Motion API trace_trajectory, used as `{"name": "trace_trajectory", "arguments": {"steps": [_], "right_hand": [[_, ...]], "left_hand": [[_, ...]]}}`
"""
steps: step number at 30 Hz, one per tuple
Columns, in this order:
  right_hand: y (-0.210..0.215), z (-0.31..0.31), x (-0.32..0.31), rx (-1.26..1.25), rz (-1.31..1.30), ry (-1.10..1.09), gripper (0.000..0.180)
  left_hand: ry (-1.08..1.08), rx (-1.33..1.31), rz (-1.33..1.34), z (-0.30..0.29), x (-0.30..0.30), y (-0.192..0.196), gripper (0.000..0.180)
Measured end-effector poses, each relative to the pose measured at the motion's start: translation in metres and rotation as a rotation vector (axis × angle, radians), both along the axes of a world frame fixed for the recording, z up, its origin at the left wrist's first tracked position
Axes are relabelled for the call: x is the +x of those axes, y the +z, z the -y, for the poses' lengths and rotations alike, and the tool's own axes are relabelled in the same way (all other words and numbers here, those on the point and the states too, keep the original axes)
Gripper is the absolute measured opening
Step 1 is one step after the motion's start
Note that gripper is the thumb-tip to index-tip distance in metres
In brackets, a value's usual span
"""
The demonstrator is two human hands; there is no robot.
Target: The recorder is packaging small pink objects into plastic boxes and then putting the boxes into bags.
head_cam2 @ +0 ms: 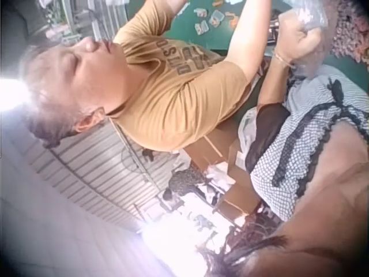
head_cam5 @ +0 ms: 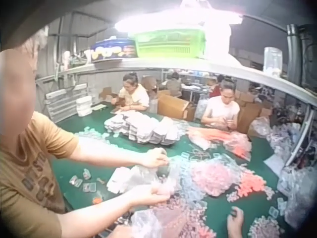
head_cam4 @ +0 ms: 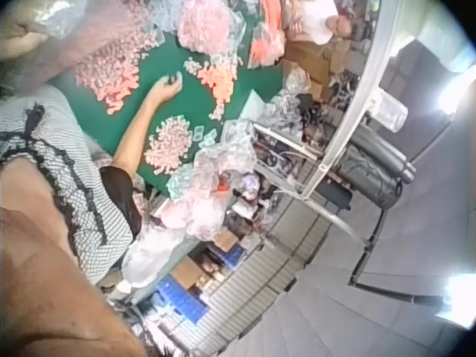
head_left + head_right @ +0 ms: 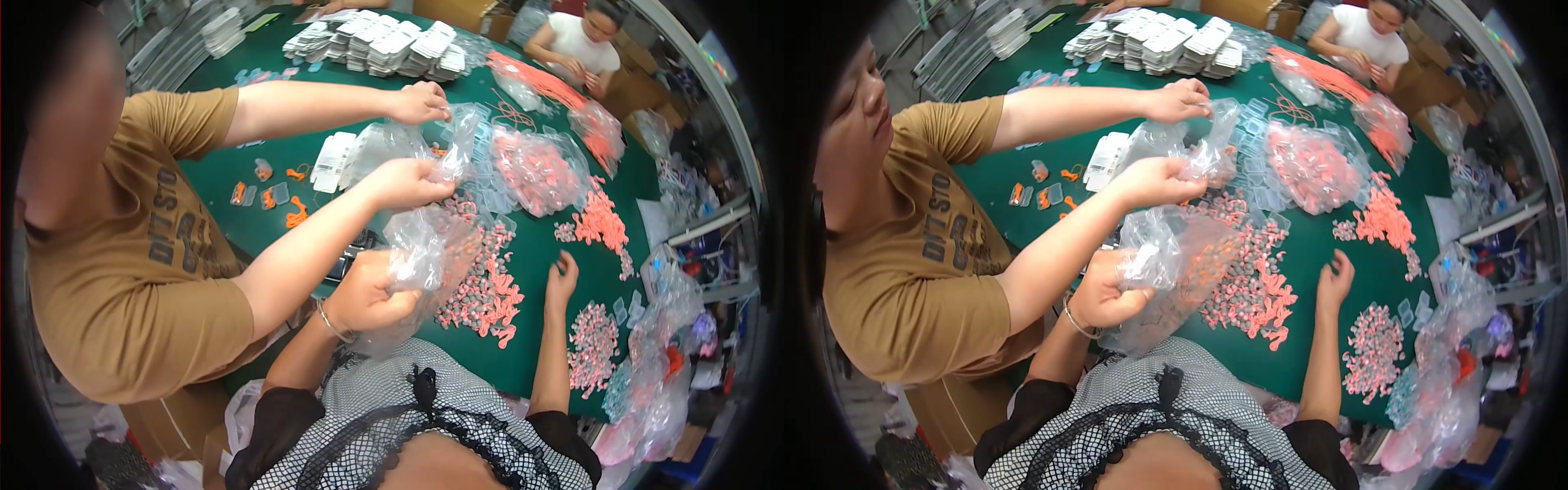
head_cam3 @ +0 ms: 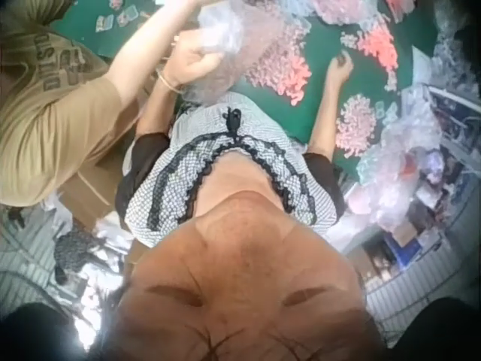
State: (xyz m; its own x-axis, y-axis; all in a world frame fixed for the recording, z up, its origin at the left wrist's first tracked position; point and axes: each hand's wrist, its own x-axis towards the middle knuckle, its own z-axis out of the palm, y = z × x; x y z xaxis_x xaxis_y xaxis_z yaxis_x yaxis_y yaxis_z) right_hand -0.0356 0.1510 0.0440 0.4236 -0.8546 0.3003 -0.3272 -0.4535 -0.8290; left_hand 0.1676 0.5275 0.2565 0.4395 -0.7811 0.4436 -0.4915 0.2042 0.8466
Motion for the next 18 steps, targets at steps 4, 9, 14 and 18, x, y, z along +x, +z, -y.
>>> {"name": "trace_trajectory", "arguments": {"steps": [4,9,14,18], "right_hand": [[0.062,-0.048,0.078,0.259,0.044,0.473,0.066],[0.058,-0.059,0.17,-0.081,-0.139,0.644,0.115],[0.047,-0.062,0.248,-0.146,-0.048,0.687,0.133],[0.022,-0.049,0.295,0.136,0.107,0.599,0.131]], "left_hand": [[-0.087,0.01,0.083,0.005,-0.005,0.0,0.014],[-0.118,0.046,0.094,0.007,-0.009,-0.003,0.014],[-0.023,-0.031,0.098,0.002,-0.007,-0.008,0.011],[-0.004,-0.021,0.123,0.002,-0.004,-0.012,0.017]]}}
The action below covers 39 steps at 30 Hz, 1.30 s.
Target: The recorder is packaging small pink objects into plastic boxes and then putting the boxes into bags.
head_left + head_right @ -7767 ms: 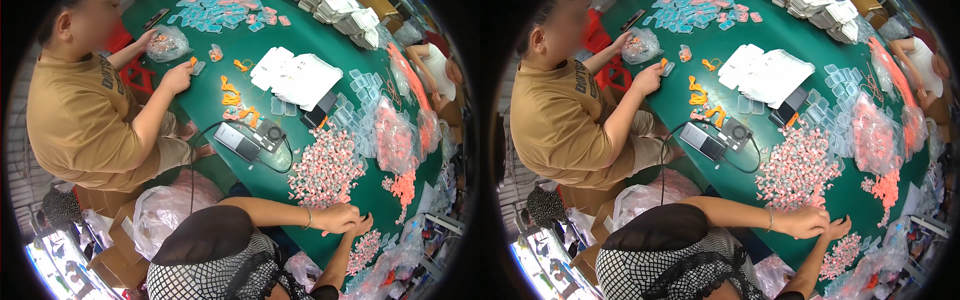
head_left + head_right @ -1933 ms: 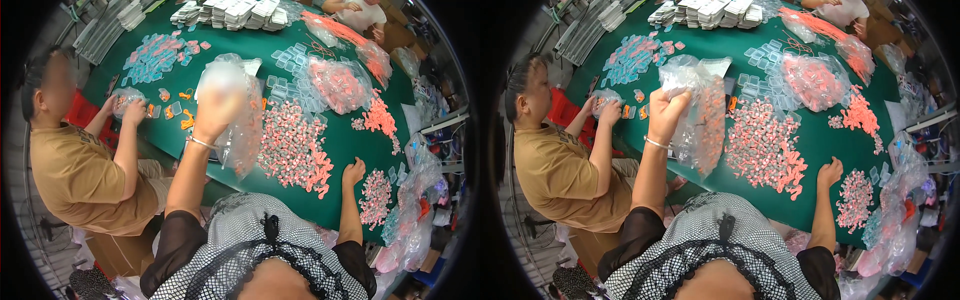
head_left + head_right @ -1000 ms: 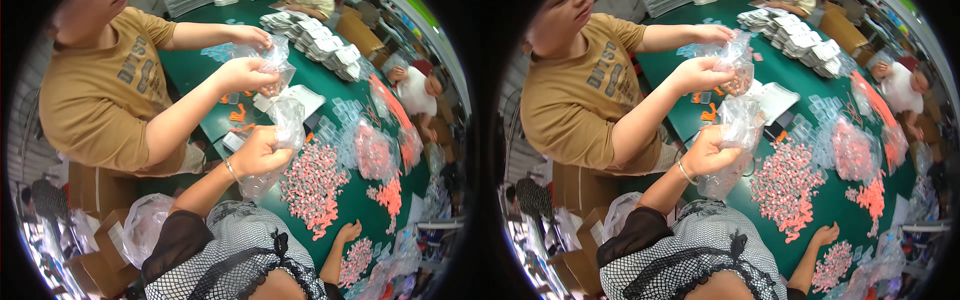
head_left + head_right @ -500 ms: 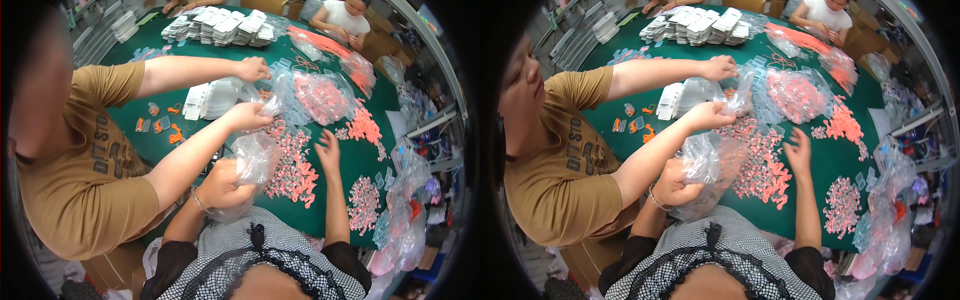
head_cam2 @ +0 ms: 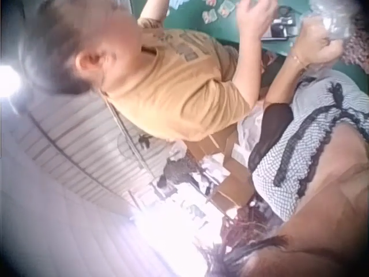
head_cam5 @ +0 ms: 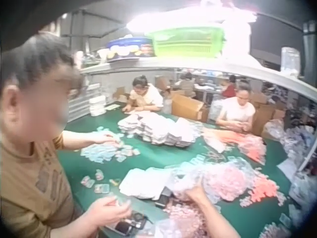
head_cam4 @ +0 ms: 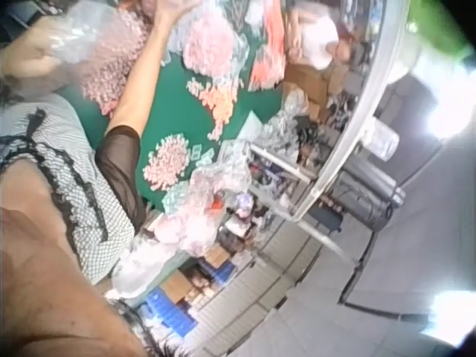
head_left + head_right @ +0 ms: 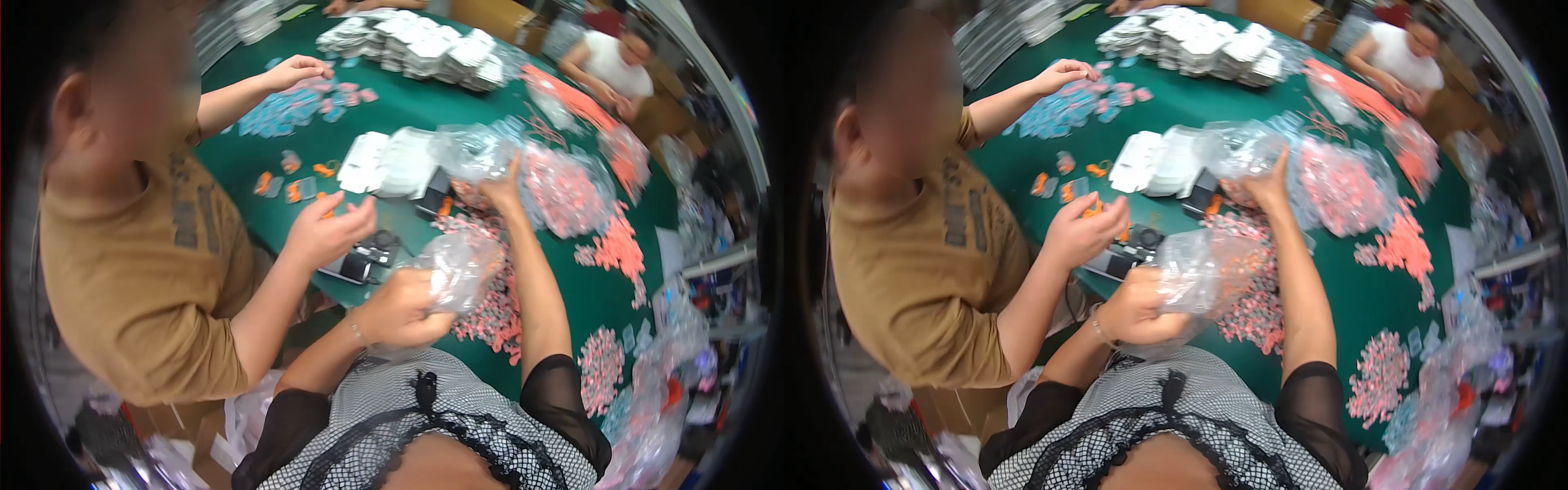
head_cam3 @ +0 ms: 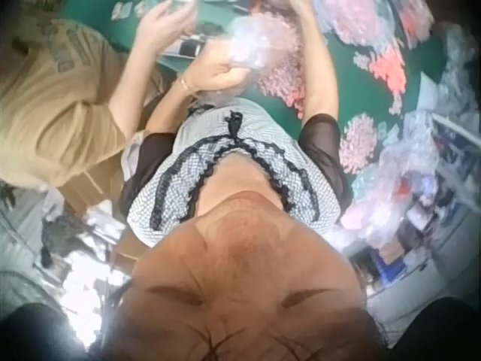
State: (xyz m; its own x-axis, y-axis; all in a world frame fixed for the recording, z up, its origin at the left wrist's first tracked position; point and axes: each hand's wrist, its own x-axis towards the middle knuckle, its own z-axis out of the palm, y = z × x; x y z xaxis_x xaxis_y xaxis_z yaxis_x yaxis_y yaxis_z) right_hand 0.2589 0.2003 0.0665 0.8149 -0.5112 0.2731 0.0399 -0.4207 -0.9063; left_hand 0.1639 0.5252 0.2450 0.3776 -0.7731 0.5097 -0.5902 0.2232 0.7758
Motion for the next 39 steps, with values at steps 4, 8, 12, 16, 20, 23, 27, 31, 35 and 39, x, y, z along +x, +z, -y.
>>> {"name": "trace_trajectory", "arguments": {"steps": [4,8,12,16,20,23,27,31,35,39], "right_hand": [[-0.034,0.024,0.027,-0.13,-0.478,-0.098,0.085],[-0.06,0.066,0.05,0.112,-0.36,0.018,0.063],[-0.025,0.066,0.051,0.59,-0.046,0.2,0.052],[0.019,0.072,0.049,0.757,0.228,0.243,0.044],[0.073,0.041,0.048,0.507,0.414,0.185,0.046],[0.077,0.034,0.04,0.501,0.378,0.015,0.041],[0.052,0.041,0.039,0.648,0.197,-0.26,0.027],[-0.033,0.114,0.034,0.317,-0.103,-0.269,0.022],[-0.034,0.071,0.027,0.415,-0.003,-0.178,0.021],[-0.016,0.055,0.024,0.313,0.07,-0.173,0.021]], "left_hand": [[0.106,-0.168,0.021,0.012,0.009,-0.006,0.005],[0.148,-0.225,-0.039,0.034,0.034,-0.002,0.006],[0.275,-0.297,-0.115,0.054,0.068,0.014,0.01],[0.345,-0.257,-0.006,0.091,0.099,0.029,0.015],[0.518,-0.401,-0.062,0.144,0.134,0.015,0.014],[0.609,-0.441,-0.083,0.18,0.155,0.004,0.014],[0.713,-0.346,-0.083,0.202,0.174,-0.023,0.024],[0.722,-0.014,-0.133,0.222,0.176,-0.08,0.029],[0.703,0.168,-0.215,0.206,0.179,-0.124,0.03],[0.707,0.185,-0.251,0.202,0.177,-0.13,0.031]]}}
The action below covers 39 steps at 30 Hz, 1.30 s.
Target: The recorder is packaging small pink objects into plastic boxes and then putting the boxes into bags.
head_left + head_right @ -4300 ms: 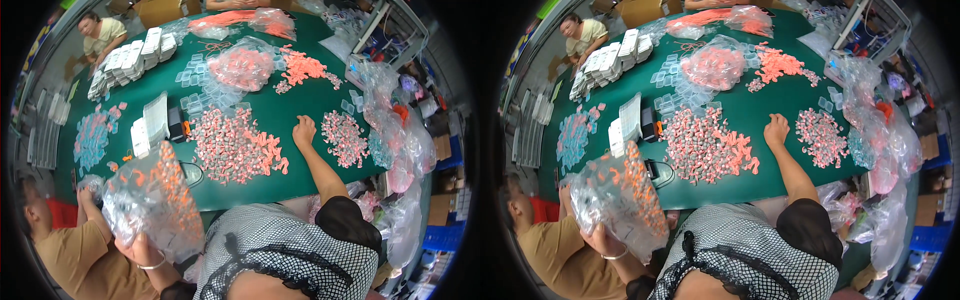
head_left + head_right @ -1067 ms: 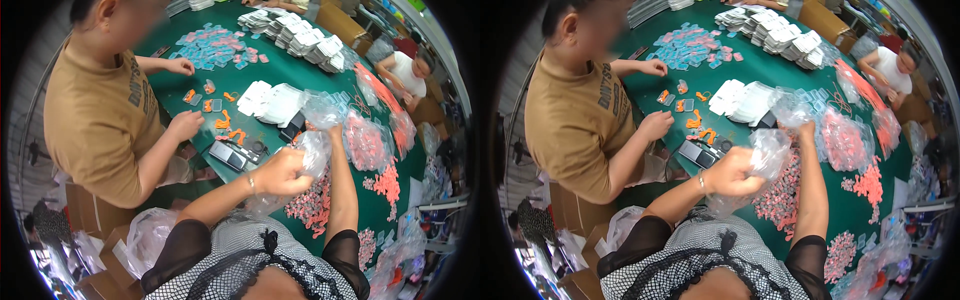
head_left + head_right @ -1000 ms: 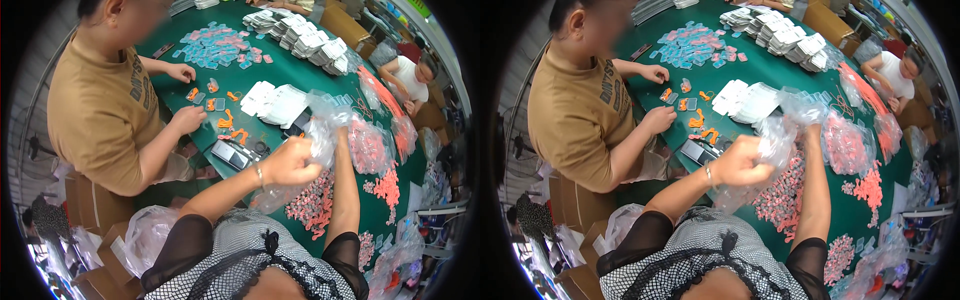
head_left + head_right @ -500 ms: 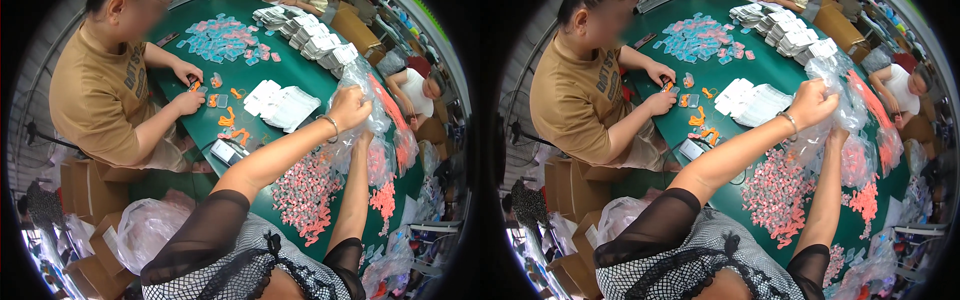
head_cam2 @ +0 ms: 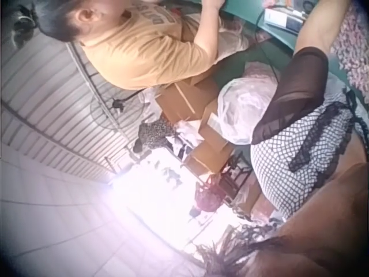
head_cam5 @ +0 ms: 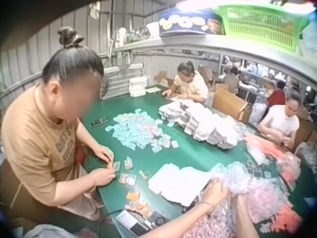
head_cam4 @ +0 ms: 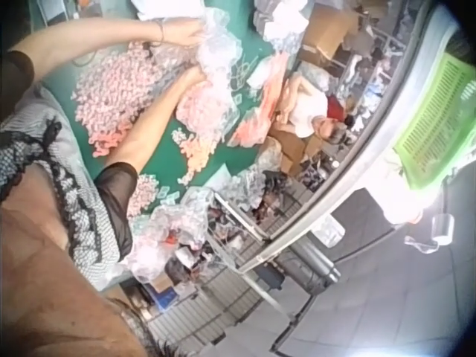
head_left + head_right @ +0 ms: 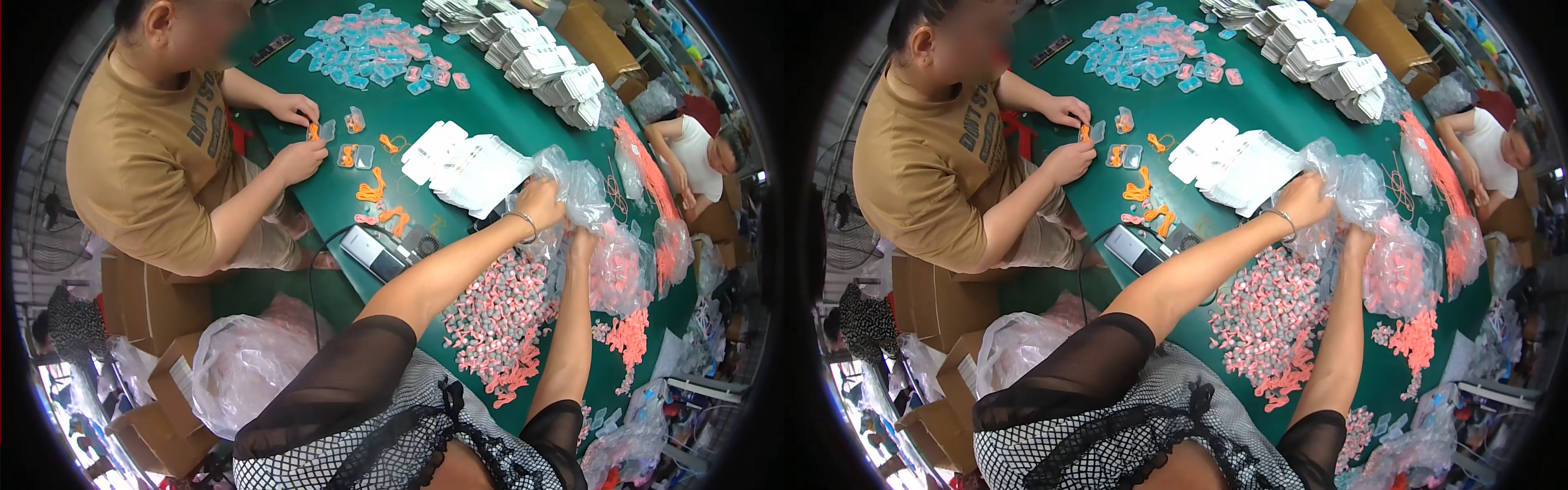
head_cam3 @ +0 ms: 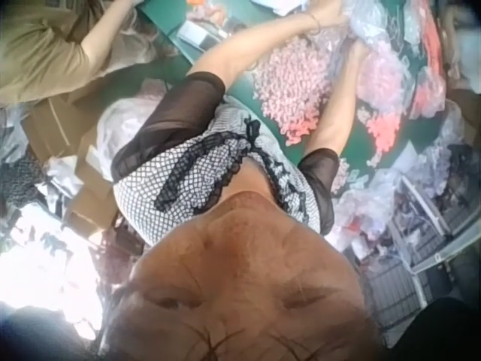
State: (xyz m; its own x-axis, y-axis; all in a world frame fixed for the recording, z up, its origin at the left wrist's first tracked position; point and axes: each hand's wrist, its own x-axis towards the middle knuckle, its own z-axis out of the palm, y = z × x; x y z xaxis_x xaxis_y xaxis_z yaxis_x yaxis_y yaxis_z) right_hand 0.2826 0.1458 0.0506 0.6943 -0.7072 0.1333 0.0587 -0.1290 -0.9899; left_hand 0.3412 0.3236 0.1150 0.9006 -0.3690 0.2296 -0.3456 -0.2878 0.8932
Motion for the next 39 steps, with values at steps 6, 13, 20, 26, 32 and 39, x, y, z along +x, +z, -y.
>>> {"name": "trace_trajectory", "arguments": {"steps": [6,13,20,26,32,39], "right_hand": [[-0.008,0.016,-0.011,-0.206,-0.139,-0.04,0.017],[-0.033,0.048,-0.009,-0.167,-0.158,0.047,0.035],[-0.04,0.059,-0.006,-0.262,-0.136,0.069,0.067],[-0.036,0.056,-0.003,-0.301,-0.103,0.029,0.078],[-0.011,0.033,-0.012,-0.292,-0.159,-0.012,0.091],[-0.011,0.03,-0.034,-0.315,-0.146,-0.035,0.092]], "left_hand": [[0.045,-0.085,0.054,-0.01,-0.008,0.003,0.041],[0.108,-0.018,0.11,-0.026,-0.013,0.008,0.051],[0.181,-0.145,0.277,-0.054,-0.036,0.012,0.049],[0.069,-0.188,0.288,-0.096,-0.079,0.008,0.041],[-0.016,-0.106,0.215,-0.157,-0.108,-0.005,0.035],[0.387,0.235,0.122,-0.267,-0.058,-0.027,0.042]]}}
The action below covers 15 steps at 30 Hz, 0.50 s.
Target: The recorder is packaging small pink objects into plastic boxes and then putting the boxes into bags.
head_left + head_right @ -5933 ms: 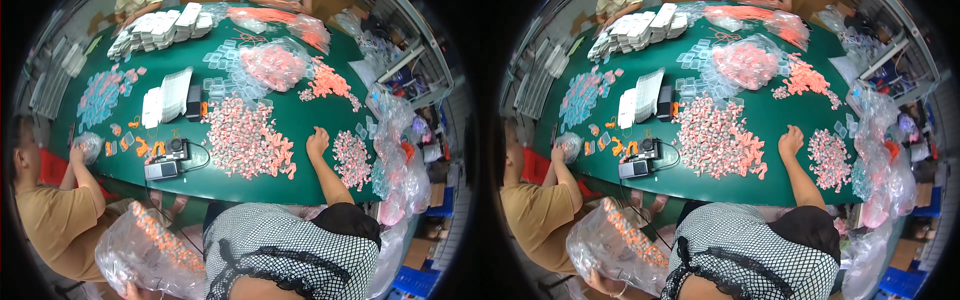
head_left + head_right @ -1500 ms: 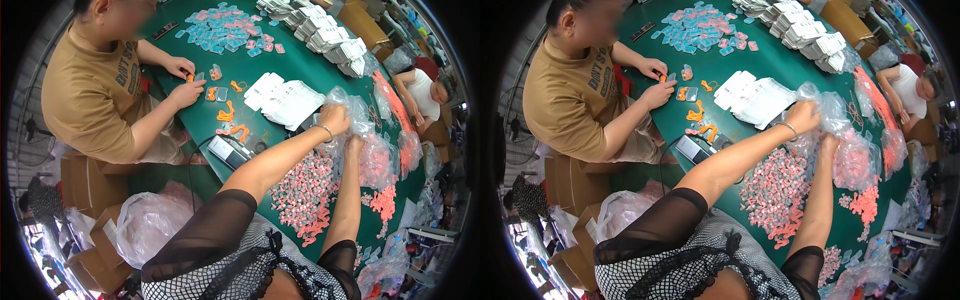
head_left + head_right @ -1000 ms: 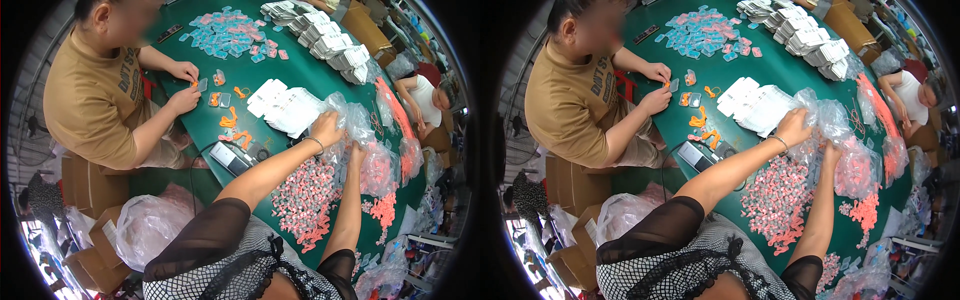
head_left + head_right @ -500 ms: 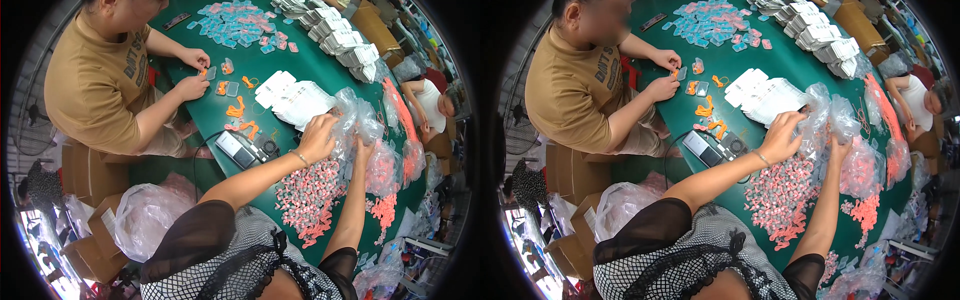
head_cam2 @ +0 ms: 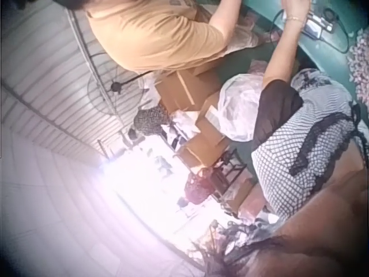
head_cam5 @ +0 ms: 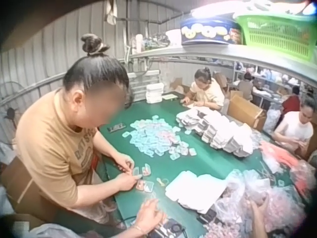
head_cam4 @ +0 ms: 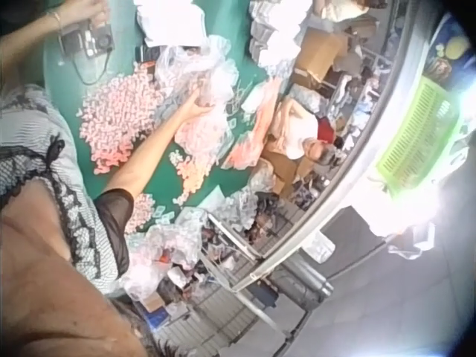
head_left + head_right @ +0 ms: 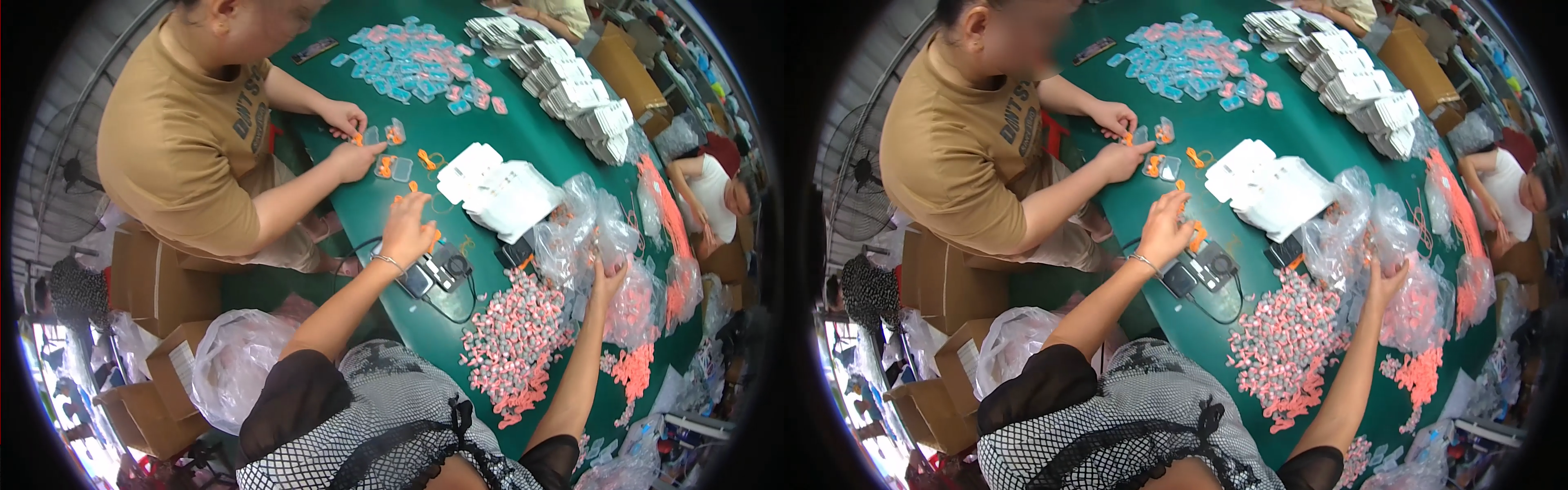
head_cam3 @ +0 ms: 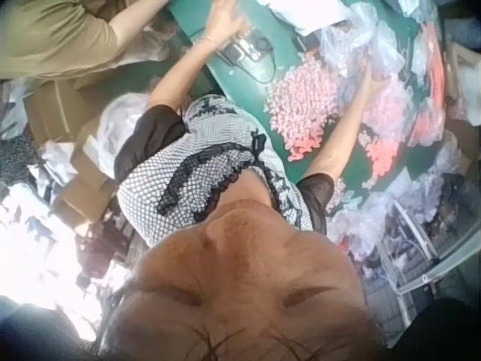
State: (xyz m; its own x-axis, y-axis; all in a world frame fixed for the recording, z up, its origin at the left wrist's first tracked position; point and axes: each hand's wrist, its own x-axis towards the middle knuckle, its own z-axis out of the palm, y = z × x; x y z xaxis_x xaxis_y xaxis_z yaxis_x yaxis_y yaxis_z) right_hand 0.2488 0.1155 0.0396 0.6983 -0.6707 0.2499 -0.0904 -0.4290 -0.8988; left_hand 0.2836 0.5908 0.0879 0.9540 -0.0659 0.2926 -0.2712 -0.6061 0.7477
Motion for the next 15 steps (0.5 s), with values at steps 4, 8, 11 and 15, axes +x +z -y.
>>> {"name": "trace_trajectory", "arguments": {"steps": [4,8,11,15], "right_hand": [[0.011,-0.006,-0.01,-0.018,-0.002,0.01,0.088],[0.034,-0.033,-0.017,0.025,0.009,-0.024,0.084],[0.038,-0.038,-0.022,0.05,0.013,0.005,0.081],[0.045,-0.054,-0.028,0.09,0.045,0.042,0.076]], "left_hand": [[0.073,0.089,-0.04,-0.02,0.009,-0.011,0.043],[-0.015,0.016,-0.041,-0.01,0.0,-0.011,0.04],[-0.058,-0.038,0.003,0.0,-0.004,-0.007,0.033],[-0.149,-0.089,0.033,0.008,-0.004,-0.001,0.028]]}}
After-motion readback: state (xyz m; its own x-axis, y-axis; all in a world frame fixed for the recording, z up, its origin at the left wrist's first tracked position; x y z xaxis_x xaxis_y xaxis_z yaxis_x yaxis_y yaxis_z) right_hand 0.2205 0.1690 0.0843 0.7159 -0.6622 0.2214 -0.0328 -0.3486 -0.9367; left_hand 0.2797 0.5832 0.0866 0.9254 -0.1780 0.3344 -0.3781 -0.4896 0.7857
